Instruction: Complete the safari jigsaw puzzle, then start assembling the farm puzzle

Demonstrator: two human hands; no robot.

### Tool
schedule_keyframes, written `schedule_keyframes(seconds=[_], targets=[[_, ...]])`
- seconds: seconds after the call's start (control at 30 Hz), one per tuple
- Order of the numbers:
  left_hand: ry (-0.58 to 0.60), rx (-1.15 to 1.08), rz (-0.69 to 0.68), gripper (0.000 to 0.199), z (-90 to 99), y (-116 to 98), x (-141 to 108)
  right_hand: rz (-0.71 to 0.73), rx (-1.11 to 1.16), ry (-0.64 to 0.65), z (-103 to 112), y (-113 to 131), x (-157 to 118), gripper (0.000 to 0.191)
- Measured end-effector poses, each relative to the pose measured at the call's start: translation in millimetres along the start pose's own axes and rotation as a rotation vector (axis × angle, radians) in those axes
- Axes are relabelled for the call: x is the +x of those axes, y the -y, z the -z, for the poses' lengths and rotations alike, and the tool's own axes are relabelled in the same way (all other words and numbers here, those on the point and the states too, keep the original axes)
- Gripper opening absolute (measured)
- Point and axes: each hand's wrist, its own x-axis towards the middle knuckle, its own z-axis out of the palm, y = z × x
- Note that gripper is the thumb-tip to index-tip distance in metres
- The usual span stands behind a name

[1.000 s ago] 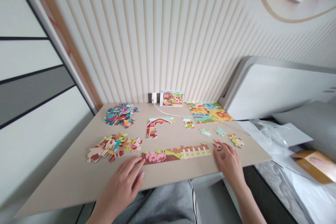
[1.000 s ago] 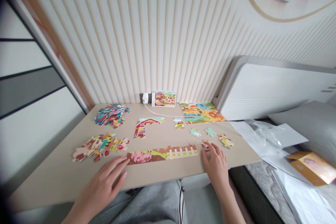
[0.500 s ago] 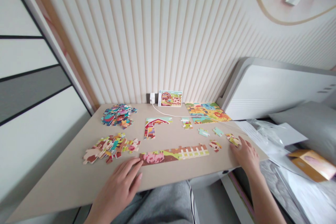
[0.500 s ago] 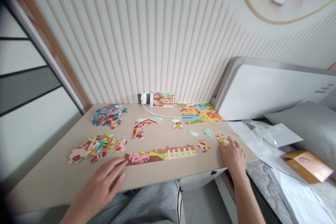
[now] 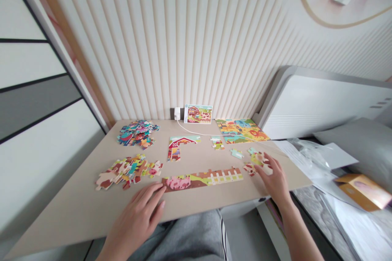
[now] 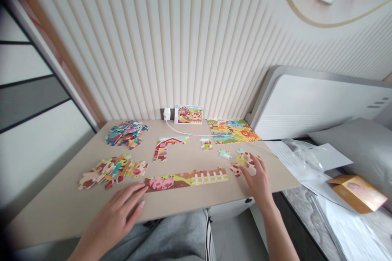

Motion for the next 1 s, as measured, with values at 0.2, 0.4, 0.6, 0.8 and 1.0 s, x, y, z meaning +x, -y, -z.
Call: schedule_keyframes(seconds=[0.2, 0.4, 0.6, 0.8, 1.0], targets=[[0.013, -0.013, 0.013, 0.041, 2.1, -2.8, 1.4, 0.153, 0.146, 0.097, -17.7, 63.6, -2.3, 0.06], [0.031, -0.03, 0.034, 0.041, 3.6, -5.0, 1.8, 0.234, 0.339, 0.327, -46.2, 115.8, -15.2, 0.058], [0.043, -0.053, 0.048, 0.041, 5.8, -7.7, 3.3, 0.249, 0.473, 0.539, -69.2, 169.8, -24.9, 0.055], [0.055, -0.07, 0.068, 0.039, 10.2, -11.6, 6.0, 0.399, 0.543, 0.694, -107.2, 226.5, -22.8, 0.054], [0.054, -0.092, 0.088, 0.039, 14.4, -14.9, 8.0, 0.494, 0.422, 0.724, -138.9, 243.3, -28.4, 0.049]])
